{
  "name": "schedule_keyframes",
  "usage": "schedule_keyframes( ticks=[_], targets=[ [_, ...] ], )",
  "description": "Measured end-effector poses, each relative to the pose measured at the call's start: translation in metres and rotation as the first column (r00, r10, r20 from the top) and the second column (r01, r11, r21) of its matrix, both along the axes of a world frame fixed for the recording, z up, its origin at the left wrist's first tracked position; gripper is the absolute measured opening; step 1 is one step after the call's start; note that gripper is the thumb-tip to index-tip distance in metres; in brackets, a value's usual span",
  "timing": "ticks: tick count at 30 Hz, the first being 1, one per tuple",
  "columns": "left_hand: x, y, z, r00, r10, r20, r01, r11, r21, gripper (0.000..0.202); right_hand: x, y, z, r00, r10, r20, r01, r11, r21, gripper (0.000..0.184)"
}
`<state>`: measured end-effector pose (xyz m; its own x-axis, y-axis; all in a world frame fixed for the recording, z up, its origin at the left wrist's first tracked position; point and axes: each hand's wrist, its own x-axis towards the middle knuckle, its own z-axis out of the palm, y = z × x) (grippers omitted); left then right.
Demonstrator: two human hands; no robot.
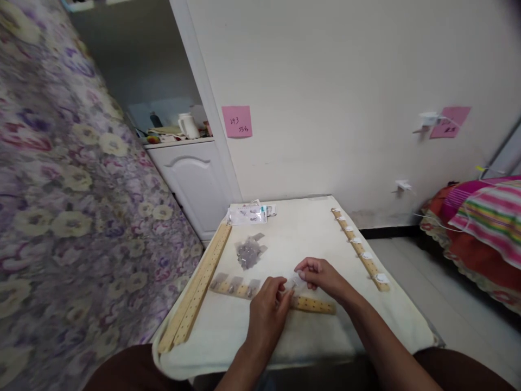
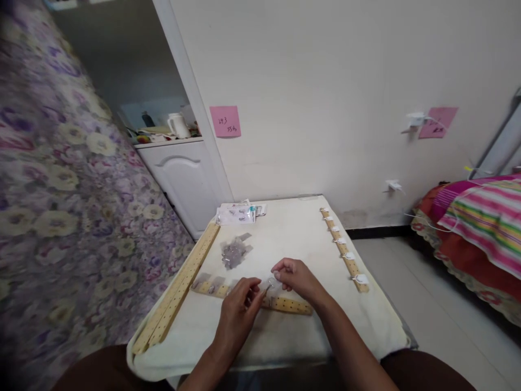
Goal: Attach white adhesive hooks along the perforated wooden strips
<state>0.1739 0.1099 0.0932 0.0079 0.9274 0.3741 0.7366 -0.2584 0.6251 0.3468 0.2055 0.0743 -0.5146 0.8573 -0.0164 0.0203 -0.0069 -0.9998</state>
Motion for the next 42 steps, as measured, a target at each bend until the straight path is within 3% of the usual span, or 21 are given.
schedule_keyframes(
  ticks=[4,8,12,15,29,42],
  targets=[
    [0.005,-0.014,-0.016,0.999,-0.016,0.048,0.020,0.996,-0.084,0.019,0.024,0.008,-0.006,0.993,0.027,0.112,-0.029,0.999,0.018,0.020],
    [0.018,-0.029,-0.046,0.997,-0.055,0.052,0.064,0.981,-0.183,0.019,0.044,0.007,-0.030,0.981,0.072,0.182,-0.067,0.997,-0.038,0.021],
    [0.030,-0.038,-0.074,0.992,-0.123,-0.016,0.116,0.967,-0.228,0.019,0.045,0.005,-0.057,0.970,0.083,0.230,-0.081,0.997,-0.020,0.022],
    [0.033,-0.037,-0.085,0.983,-0.162,-0.081,0.144,0.971,-0.192,0.020,0.042,0.007,-0.065,0.969,0.090,0.231,-0.094,0.996,0.005,0.023],
    [0.031,-0.029,-0.103,0.954,-0.204,-0.218,0.188,0.978,-0.095,0.038,0.037,0.017,-0.072,0.944,0.090,0.318,-0.113,0.992,0.056,0.026],
    [0.040,-0.023,-0.096,0.884,-0.224,-0.410,0.139,0.964,-0.228,0.051,0.035,0.016,-0.069,0.939,0.065,0.338,-0.085,0.995,0.043,0.026]
  ],
)
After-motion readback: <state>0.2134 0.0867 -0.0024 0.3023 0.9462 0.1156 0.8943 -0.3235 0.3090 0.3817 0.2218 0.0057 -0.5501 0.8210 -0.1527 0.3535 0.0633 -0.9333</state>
